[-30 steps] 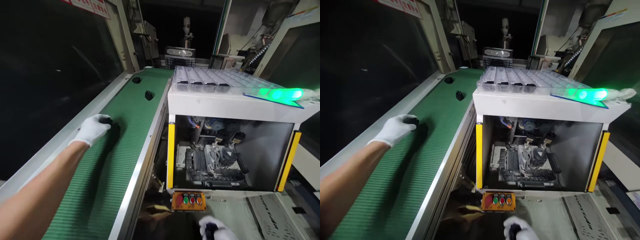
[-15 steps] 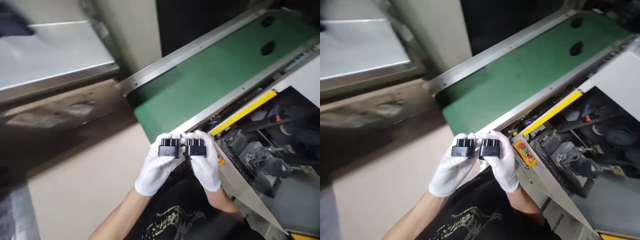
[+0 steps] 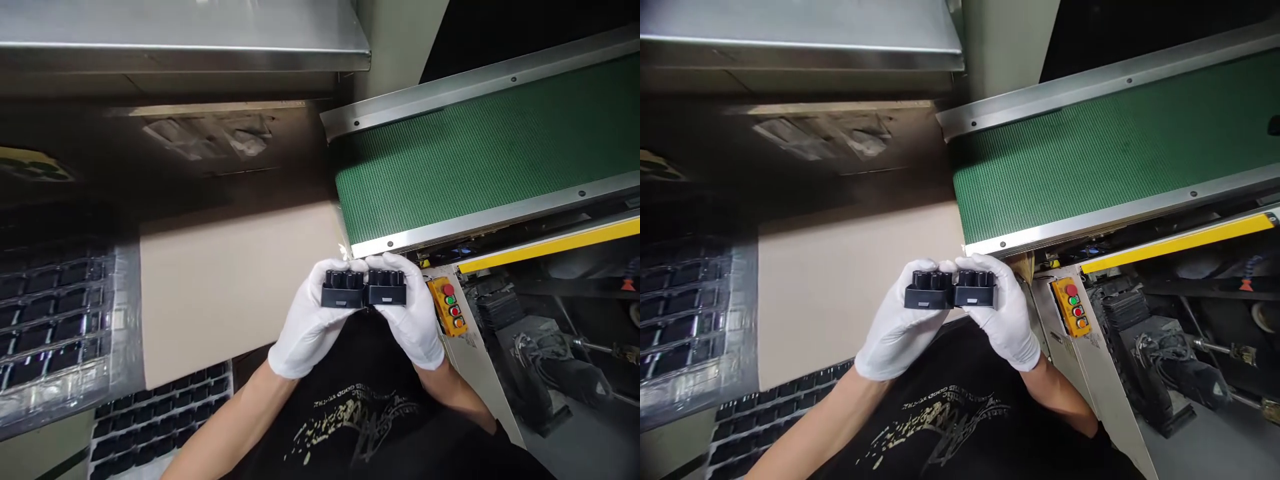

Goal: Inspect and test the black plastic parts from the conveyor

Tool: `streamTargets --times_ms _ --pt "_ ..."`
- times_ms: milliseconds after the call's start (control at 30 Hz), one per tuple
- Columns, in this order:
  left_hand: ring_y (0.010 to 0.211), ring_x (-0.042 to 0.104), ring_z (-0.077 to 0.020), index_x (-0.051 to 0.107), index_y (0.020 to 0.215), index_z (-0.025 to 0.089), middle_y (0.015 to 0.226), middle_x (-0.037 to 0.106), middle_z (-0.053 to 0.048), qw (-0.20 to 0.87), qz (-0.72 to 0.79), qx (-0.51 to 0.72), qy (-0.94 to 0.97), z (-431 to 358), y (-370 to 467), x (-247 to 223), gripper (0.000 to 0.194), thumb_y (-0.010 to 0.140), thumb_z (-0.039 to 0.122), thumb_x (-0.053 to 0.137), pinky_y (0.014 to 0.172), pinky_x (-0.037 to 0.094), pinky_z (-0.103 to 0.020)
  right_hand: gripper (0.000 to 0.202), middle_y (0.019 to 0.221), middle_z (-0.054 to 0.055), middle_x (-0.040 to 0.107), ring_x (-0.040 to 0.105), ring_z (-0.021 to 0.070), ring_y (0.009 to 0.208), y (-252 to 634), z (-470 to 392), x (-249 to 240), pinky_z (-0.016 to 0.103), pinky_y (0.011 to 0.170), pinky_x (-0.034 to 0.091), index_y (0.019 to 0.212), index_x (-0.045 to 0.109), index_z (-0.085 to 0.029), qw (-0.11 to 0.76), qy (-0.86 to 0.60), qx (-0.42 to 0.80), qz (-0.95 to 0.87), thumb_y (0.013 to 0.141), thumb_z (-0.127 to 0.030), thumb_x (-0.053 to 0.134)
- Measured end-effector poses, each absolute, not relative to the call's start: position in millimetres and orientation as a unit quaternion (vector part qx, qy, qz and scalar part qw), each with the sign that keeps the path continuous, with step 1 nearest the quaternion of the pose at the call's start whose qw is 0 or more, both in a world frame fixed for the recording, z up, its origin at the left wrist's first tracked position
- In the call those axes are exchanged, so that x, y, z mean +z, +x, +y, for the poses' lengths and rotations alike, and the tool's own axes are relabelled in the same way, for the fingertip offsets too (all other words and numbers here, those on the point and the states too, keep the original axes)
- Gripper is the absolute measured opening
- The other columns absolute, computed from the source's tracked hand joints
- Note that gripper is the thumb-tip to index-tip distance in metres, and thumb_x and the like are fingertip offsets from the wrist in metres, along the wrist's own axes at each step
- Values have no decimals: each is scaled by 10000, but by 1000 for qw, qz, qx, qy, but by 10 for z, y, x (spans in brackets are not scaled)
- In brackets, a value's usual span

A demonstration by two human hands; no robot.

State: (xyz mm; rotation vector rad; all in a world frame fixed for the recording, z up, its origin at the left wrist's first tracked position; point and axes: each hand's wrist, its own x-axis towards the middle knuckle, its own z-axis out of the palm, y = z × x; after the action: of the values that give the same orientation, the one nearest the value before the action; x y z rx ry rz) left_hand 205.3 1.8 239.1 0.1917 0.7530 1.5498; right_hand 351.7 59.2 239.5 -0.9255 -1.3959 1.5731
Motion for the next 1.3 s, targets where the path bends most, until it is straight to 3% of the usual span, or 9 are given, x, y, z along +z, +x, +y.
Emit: streamTargets --times_ms 400,900,1100,1300 --pt "1066 669 -229 773 1027 329 1148 717 -2 658 348 663 84 53 2026 2340 436 652 281 990 913 611 -346 499 1326 41 736 682 257 1297 3490 574 2396 489 1179 549 1311 659 -309 394 -400 640 -525 849 -239 834" --pt "1102 700 -188 784 1054 325 1143 756 17 621 359 685 128 112 1984 2292 427 697 174 963 977 604 -294 483 1324 27 743 689 252 1292 3444 604 2490 485 1198 540 1336 654 -316 392 -414 603 -557 887 -234 813" --pt "1166 701 -255 775 1054 311 1188 753 -13 582 408 687 146 149 1985 2352 424 692 218 976 1017 612 -398 474 1299 29 757 701 246 1270 3408 644 2538 490 1193 539 1346 649 -310 400 -434 580 -562 903 -221 792" --pt "1146 711 -249 783 1046 322 1168 761 -8 572 421 689 145 208 1989 2448 433 679 211 984 1015 617 -406 500 1297 14 761 692 250 1286 3386 699 2646 525 1205 518 1387 629 -340 404 -427 550 -593 925 -225 778"
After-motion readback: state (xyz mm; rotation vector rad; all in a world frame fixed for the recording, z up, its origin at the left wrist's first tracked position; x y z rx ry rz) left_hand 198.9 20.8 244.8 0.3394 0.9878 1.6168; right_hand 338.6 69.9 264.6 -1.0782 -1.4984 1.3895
